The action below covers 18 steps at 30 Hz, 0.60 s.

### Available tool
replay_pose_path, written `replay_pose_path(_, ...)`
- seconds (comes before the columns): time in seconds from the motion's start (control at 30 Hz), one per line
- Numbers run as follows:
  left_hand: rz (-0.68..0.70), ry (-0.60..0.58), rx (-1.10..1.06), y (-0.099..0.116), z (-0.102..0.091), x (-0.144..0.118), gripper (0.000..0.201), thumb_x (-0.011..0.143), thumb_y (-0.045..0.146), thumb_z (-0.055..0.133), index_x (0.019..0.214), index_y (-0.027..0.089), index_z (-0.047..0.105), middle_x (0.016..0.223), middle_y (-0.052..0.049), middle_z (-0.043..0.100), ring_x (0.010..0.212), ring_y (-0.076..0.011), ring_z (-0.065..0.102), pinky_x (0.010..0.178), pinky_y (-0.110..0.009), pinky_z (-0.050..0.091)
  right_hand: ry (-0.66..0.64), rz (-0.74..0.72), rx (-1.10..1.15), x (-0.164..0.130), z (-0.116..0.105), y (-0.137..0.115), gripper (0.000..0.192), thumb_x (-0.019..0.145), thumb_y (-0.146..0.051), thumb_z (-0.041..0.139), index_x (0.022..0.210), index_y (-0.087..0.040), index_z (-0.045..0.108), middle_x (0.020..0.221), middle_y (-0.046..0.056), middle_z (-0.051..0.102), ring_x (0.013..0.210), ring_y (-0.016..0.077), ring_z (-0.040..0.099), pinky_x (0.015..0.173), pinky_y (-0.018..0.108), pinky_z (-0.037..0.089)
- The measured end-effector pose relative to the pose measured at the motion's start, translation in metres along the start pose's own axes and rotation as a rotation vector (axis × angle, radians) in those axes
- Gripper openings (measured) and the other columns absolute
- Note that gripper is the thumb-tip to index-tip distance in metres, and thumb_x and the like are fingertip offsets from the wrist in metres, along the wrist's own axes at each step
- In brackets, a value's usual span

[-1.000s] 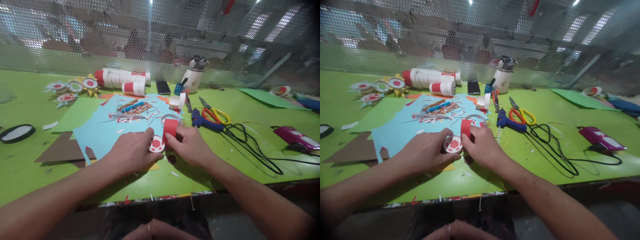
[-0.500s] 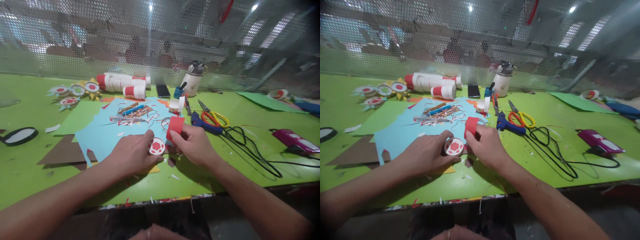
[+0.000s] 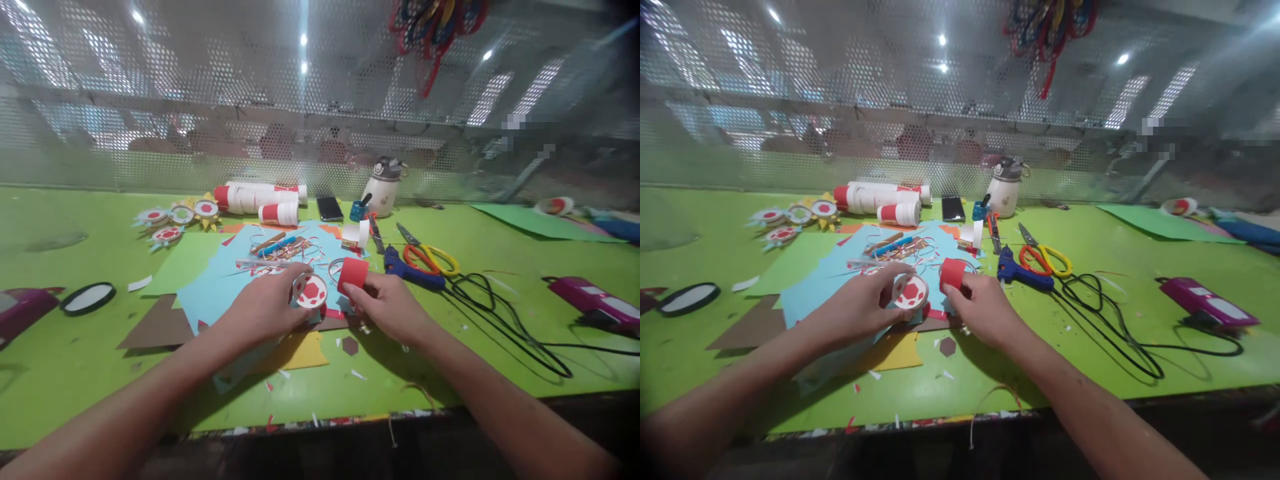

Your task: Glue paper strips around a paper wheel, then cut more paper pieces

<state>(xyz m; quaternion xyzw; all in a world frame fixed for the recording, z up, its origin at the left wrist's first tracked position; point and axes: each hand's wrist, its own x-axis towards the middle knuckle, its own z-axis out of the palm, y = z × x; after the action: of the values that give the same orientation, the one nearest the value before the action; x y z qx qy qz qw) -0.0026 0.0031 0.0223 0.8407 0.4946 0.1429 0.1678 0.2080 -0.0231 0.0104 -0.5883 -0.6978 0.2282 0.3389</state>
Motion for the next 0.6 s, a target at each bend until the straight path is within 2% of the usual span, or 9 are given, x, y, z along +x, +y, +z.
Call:
replay_pose_path(0.17,0.031,-0.129,-0.030,-0.011,0.002,0.005,0.060,0.075,0.044,0.059,0.131,0.025,0.051,0.080,-0.002,0.065,0.072,-0.0194,0.059,0.062,-0.028,0.040,0.003,0.056,0.032,0.001,-0.005,0.001,0.027,0.085,-0.034,0.056,0.076,-0.012,0.068,0.063,0.007,0.068,0.056,0.0195,0.062,0.045,0.027,0.042)
replay_pose_path(0.3,0.010,-0.221,-0.022,-0.013,0.001,0.008,0.076,0.072,0.046,0.062,0.141,0.024,0.040,0.082,-0.002,0.066,0.072,-0.0187,0.059,0.062,-0.027,0.039,-0.025,0.076,0.075,0.000,-0.008,0.000,0.025,0.084,-0.034,0.058,0.074,-0.013,0.067,0.061,0.005,0.067,0.049,0.0164,0.060,0.040,0.025,0.041)
replay_pose_path(0.47,0.001,-0.229,0.005,-0.013,0.001,0.008,0.084,0.068,0.056,0.063,0.140,0.018,0.040,0.088,-0.005,0.065,0.074,-0.0201,0.059,0.063,-0.028,0.039,-0.037,0.080,0.117,-0.002,-0.009,-0.002,0.023,0.084,-0.032,0.058,0.076,-0.013,0.067,0.062,0.005,0.068,0.045,0.0149,0.059,0.037,0.023,0.039)
replay_pose_path(0.6,0.016,-0.208,0.001,-0.013,0.003,0.008,0.070,0.072,0.062,0.057,0.127,0.019,0.050,0.088,-0.007,0.066,0.073,-0.0217,0.060,0.059,-0.029,0.039,-0.031,0.089,0.145,-0.003,-0.009,-0.001,0.023,0.084,-0.034,0.059,0.077,-0.013,0.067,0.064,0.006,0.069,0.047,0.0165,0.061,0.036,0.023,0.040)
